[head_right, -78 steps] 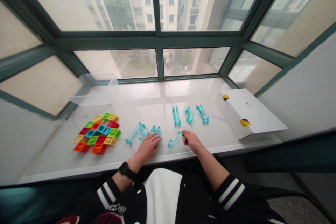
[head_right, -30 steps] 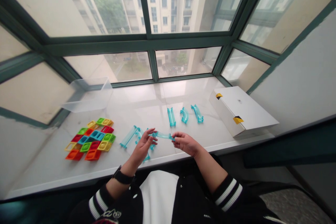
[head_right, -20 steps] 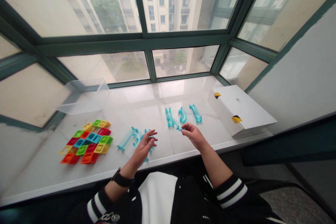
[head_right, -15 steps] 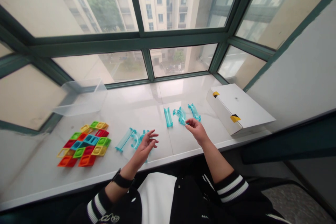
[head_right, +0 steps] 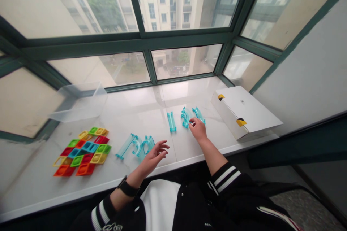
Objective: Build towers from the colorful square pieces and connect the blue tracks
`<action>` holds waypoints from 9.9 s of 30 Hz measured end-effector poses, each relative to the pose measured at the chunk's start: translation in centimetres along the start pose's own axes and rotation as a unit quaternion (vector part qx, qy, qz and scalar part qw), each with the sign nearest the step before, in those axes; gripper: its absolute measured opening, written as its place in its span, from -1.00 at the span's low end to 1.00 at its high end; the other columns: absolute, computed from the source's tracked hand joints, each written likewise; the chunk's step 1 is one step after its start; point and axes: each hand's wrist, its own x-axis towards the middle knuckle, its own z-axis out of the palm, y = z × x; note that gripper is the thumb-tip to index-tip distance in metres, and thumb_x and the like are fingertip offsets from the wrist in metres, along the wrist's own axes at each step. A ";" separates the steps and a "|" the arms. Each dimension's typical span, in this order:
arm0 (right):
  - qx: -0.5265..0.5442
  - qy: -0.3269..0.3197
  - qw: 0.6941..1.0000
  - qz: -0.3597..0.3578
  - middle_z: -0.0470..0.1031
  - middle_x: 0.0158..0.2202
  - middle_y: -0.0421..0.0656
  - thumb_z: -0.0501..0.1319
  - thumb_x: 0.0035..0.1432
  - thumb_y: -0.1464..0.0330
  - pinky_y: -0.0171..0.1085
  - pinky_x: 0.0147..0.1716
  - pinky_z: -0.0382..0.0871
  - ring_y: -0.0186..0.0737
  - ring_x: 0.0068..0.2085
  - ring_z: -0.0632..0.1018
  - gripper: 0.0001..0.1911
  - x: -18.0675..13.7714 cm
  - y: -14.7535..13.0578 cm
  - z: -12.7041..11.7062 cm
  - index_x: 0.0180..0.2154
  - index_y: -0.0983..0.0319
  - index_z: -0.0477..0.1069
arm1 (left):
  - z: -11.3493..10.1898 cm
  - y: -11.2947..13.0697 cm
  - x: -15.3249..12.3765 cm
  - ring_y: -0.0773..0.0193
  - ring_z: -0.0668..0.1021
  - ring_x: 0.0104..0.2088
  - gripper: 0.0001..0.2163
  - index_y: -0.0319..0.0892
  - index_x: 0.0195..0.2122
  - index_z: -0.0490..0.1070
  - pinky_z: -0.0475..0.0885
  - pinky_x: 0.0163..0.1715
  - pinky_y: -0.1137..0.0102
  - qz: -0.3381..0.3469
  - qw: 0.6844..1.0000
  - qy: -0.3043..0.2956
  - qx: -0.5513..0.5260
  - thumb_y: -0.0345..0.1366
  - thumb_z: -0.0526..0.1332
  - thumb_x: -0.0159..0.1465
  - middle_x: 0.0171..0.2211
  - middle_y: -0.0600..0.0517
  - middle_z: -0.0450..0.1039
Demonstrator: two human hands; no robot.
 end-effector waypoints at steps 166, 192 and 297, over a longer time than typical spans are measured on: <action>0.036 -0.179 0.978 -0.103 0.64 -0.33 -0.16 0.19 0.30 0.30 -0.21 -0.20 0.46 -0.16 -0.31 0.61 -0.77 -13.2 -3.7 8.4 -0.10 0.15 0.58 | -9.5 1.7 -3.3 0.22 0.57 -0.37 -0.30 -0.16 0.48 0.04 0.51 -0.21 0.26 -0.011 0.950 0.276 0.148 0.02 0.17 0.40 -0.33 0.11 0.44; 0.088 -0.033 0.959 -0.266 0.60 0.03 -0.04 0.20 0.47 0.32 -0.03 0.12 0.50 -0.04 0.06 0.59 -0.71 -8.0 -8.9 4.1 0.16 0.09 0.51 | 0.5 2.8 4.0 0.16 0.63 -0.09 -0.74 -0.10 0.00 0.49 0.60 -0.09 0.24 0.102 0.971 0.189 0.102 -0.08 0.21 0.43 -0.02 -0.10 0.53; -0.102 -0.355 0.911 -0.184 0.51 0.16 0.01 0.42 0.22 0.36 -0.08 0.14 0.48 0.07 0.14 0.58 -0.46 -13.1 -9.9 10.0 0.22 0.13 0.48 | -8.0 -7.4 -6.0 -0.34 0.16 0.49 -0.14 0.00 0.47 0.16 0.20 0.39 -0.21 -0.008 0.896 0.192 0.401 -0.13 0.46 0.16 0.55 -0.24 -0.11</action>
